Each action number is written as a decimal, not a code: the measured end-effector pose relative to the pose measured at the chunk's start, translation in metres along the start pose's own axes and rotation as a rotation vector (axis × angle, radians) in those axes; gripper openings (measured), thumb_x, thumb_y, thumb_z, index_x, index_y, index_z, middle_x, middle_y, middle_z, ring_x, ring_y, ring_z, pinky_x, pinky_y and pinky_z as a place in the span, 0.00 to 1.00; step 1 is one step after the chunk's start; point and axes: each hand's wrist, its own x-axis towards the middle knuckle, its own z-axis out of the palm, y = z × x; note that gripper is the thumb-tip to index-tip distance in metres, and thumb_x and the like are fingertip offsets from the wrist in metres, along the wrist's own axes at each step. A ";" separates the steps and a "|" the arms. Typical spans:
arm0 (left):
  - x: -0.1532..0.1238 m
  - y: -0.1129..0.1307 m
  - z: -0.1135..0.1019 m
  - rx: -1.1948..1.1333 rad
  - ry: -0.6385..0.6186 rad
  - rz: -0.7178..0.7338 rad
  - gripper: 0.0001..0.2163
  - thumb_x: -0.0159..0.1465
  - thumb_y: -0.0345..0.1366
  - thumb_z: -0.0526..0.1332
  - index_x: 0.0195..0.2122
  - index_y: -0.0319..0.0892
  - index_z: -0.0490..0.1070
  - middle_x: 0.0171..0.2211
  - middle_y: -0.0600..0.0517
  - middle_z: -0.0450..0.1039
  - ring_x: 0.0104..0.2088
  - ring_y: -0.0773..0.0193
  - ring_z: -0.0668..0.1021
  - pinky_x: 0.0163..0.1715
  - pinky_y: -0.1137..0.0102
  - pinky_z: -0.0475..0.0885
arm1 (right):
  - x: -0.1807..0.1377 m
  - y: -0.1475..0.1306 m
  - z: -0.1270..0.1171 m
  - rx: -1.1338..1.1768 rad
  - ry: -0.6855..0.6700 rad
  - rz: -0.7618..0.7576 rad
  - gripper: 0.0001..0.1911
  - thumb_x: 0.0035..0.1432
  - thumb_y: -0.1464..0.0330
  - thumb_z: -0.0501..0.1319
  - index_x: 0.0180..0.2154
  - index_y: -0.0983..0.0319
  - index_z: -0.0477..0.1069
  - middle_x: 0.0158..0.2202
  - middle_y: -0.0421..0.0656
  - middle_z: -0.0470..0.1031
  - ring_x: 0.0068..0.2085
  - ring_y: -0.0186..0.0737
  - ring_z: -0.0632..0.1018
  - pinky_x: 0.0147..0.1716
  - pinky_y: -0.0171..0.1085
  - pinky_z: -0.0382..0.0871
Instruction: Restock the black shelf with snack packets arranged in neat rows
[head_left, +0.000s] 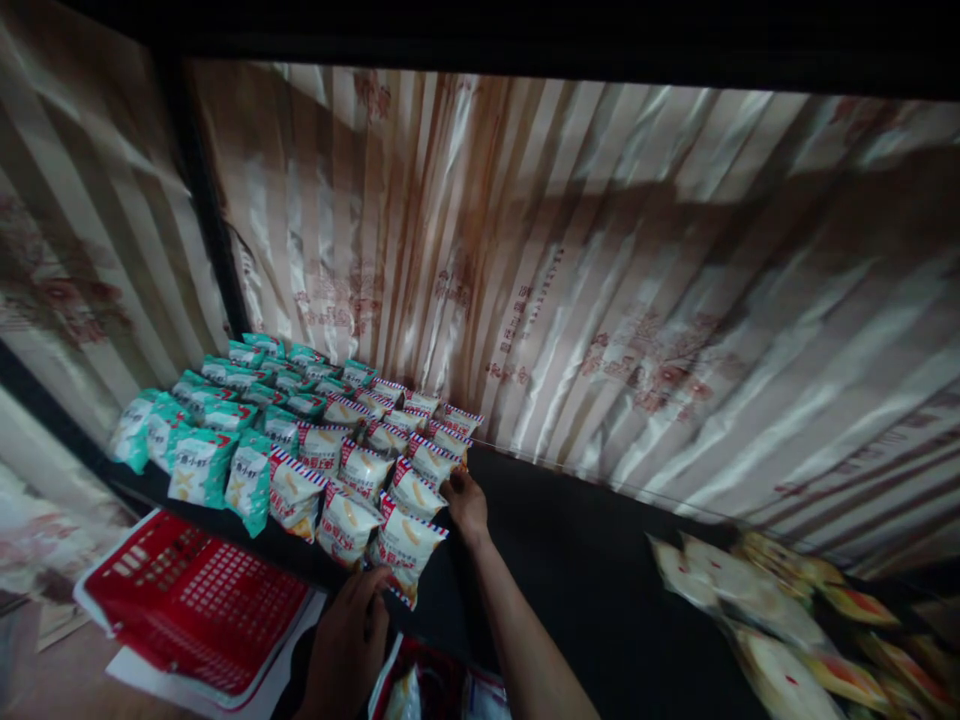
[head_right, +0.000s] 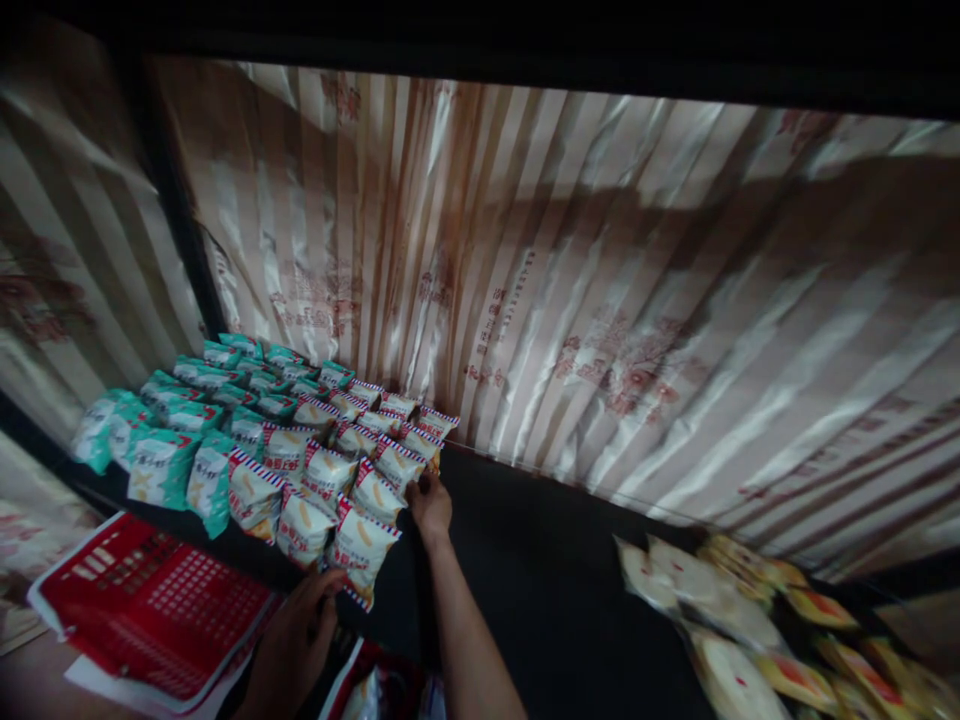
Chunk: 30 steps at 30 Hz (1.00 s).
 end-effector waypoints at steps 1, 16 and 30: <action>0.000 0.000 0.000 0.006 0.005 0.002 0.12 0.64 0.30 0.49 0.45 0.43 0.68 0.37 0.49 0.78 0.39 0.64 0.80 0.38 0.73 0.77 | -0.001 -0.001 0.000 -0.004 0.003 0.004 0.10 0.44 0.62 0.60 0.29 0.58 0.75 0.27 0.41 0.78 0.30 0.43 0.78 0.29 0.38 0.69; 0.003 0.001 -0.001 -0.005 0.001 -0.020 0.13 0.66 0.33 0.47 0.46 0.43 0.69 0.36 0.48 0.78 0.37 0.65 0.81 0.37 0.75 0.76 | -0.007 -0.002 -0.003 0.047 0.077 0.013 0.21 0.51 0.56 0.55 0.40 0.61 0.73 0.37 0.46 0.78 0.38 0.45 0.78 0.37 0.40 0.69; 0.003 0.004 -0.005 -0.006 -0.021 -0.045 0.15 0.62 0.28 0.49 0.48 0.43 0.67 0.36 0.49 0.78 0.36 0.66 0.80 0.37 0.75 0.76 | -0.003 -0.032 -0.004 0.269 -0.013 0.012 0.22 0.50 0.49 0.56 0.33 0.61 0.67 0.26 0.39 0.72 0.29 0.38 0.73 0.31 0.36 0.66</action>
